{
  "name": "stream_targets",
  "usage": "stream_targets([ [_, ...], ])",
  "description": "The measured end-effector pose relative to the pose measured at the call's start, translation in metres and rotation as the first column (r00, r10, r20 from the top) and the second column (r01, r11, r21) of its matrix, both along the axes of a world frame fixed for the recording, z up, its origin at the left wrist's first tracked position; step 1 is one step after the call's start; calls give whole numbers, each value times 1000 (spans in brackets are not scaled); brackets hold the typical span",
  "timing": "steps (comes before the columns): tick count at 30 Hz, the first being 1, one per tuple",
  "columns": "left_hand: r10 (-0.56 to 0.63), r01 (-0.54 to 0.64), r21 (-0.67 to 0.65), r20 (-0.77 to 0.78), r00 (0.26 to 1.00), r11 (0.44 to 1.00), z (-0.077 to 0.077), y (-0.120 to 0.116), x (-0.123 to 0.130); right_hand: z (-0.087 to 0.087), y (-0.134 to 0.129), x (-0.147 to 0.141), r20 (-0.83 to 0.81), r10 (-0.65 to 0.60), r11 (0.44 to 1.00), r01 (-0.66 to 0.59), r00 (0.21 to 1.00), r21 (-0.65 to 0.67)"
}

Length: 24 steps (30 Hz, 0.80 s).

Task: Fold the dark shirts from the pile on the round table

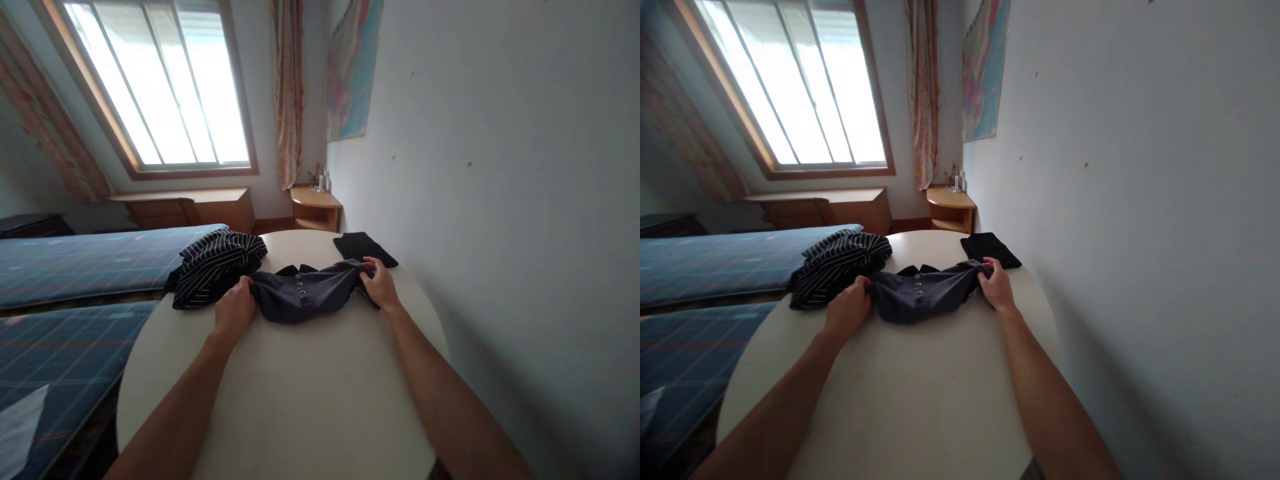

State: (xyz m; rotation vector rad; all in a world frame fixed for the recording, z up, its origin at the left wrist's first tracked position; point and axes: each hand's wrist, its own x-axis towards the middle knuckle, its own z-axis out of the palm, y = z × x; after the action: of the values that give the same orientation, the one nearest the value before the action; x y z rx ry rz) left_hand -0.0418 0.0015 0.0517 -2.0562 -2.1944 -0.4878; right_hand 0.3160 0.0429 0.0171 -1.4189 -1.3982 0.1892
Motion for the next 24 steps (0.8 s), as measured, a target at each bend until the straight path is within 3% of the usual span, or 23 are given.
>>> stream_targets([
  [7,0,-32,309,104,995,950,5,2,0,1,-1,-1,-4,6,1000,-6,1000,-9],
  [10,-4,-70,360,200,980,930,5,7,-7,1,-1,0,-8,2,1000,-2,1000,-10],
  [15,45,-157,351,305,951,923,6,13,-20,1,-1,0,-6,3,1000,-3,1000,-6],
  [19,86,-132,282,167,982,950,4,11,-18,1,-2,-1,-10,6,1000,-6,1000,-5],
  [24,85,-84,43,-11,996,996,0,8,-9,2,-1,-1,-18,6,1000,-6,1000,-11],
])
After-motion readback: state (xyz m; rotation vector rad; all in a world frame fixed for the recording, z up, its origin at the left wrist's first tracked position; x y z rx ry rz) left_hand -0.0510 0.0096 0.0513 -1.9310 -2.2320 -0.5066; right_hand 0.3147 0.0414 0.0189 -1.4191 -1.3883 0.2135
